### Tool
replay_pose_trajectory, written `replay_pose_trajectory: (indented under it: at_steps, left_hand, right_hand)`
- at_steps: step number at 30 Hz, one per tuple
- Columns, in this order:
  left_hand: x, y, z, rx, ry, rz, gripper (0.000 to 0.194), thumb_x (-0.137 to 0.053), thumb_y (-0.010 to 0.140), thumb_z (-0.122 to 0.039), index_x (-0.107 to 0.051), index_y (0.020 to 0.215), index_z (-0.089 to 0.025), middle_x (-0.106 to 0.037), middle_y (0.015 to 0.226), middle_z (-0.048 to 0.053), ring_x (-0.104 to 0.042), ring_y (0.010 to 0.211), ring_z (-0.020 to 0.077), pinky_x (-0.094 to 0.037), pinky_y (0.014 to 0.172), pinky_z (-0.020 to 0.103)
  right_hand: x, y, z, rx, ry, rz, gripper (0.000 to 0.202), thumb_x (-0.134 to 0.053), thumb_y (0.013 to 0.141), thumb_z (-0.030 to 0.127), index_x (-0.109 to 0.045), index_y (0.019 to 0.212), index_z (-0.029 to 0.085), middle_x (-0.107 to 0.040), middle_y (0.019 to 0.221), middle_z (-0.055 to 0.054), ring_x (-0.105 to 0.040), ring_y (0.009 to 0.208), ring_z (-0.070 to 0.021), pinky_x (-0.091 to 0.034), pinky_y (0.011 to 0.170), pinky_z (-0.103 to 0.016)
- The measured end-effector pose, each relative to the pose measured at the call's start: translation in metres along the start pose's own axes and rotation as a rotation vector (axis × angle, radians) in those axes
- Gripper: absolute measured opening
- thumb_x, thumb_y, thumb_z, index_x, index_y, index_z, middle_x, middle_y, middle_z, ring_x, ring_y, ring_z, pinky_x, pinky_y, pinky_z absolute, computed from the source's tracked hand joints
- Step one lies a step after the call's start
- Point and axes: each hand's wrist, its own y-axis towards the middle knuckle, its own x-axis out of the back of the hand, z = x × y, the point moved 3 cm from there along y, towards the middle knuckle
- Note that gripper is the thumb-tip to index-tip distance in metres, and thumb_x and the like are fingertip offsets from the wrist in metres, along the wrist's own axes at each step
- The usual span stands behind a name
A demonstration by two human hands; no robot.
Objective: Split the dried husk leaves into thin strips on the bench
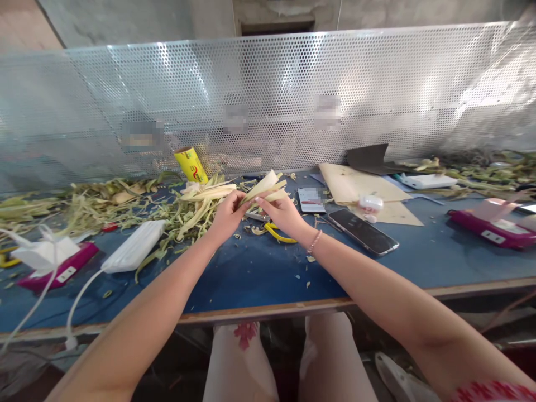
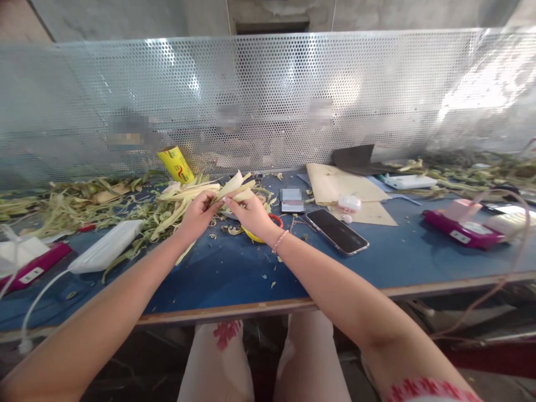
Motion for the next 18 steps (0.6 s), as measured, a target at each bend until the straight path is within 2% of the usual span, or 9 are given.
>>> replay_pose_trajectory:
  at_steps: [5,8,11,14,18]
  left_hand:
    - [0.0,0.0,0.004,0.092,-0.312,-0.056,0.019,-0.062,0.073,-0.033,-0.05,0.076,-0.019,-0.048,0.063,-0.004,-0.04,0.05,0.0065,-0.033,0.049,0.02]
    - [-0.001,0.0,0.004,0.157,-0.465,-0.118,0.016,-0.062,0.071,-0.027,-0.049,0.073,-0.018,-0.047,0.062,-0.004,-0.04,0.048,0.0054,-0.033,0.046,0.019]
    - [0.0,0.0,0.003,0.199,-0.513,-0.159,0.016,-0.061,0.071,-0.024,-0.046,0.07,-0.018,-0.044,0.059,-0.006,-0.038,0.045,0.0044,-0.032,0.043,0.018]
    - [0.001,0.001,0.002,0.198,-0.485,-0.189,0.015,-0.061,0.071,-0.022,-0.047,0.069,-0.017,-0.042,0.056,-0.006,-0.038,0.045,0.0042,-0.03,0.042,0.017]
    - [0.0,0.001,0.006,0.234,-0.456,-0.191,0.015,-0.06,0.073,-0.023,-0.048,0.068,-0.016,-0.043,0.053,-0.005,-0.039,0.045,0.0043,-0.029,0.041,0.016]
  right_hand:
    - [0.001,-0.003,0.003,0.202,-0.184,0.013,0.021,-0.051,0.083,0.035,-0.067,0.081,0.021,-0.055,0.094,-0.006,-0.055,0.092,-0.0153,-0.05,0.081,-0.033]
    - [-0.002,-0.008,0.009,0.358,-0.291,0.105,0.018,-0.052,0.084,0.029,-0.068,0.086,0.021,-0.052,0.098,-0.007,-0.053,0.095,-0.0153,-0.049,0.086,-0.035]
    - [-0.008,-0.013,0.016,0.485,-0.363,0.241,0.017,-0.052,0.084,0.026,-0.067,0.09,0.021,-0.052,0.101,-0.009,-0.052,0.099,-0.0166,-0.048,0.088,-0.036]
    - [-0.013,-0.017,0.02,0.535,-0.39,0.36,0.021,-0.046,0.086,0.02,-0.066,0.094,0.018,-0.055,0.104,-0.01,-0.052,0.102,-0.0171,-0.047,0.09,-0.036]
    - [-0.017,-0.019,0.021,0.509,-0.382,0.4,0.026,-0.041,0.089,0.019,-0.065,0.098,0.019,-0.06,0.104,-0.01,-0.054,0.101,-0.0163,-0.048,0.09,-0.036]
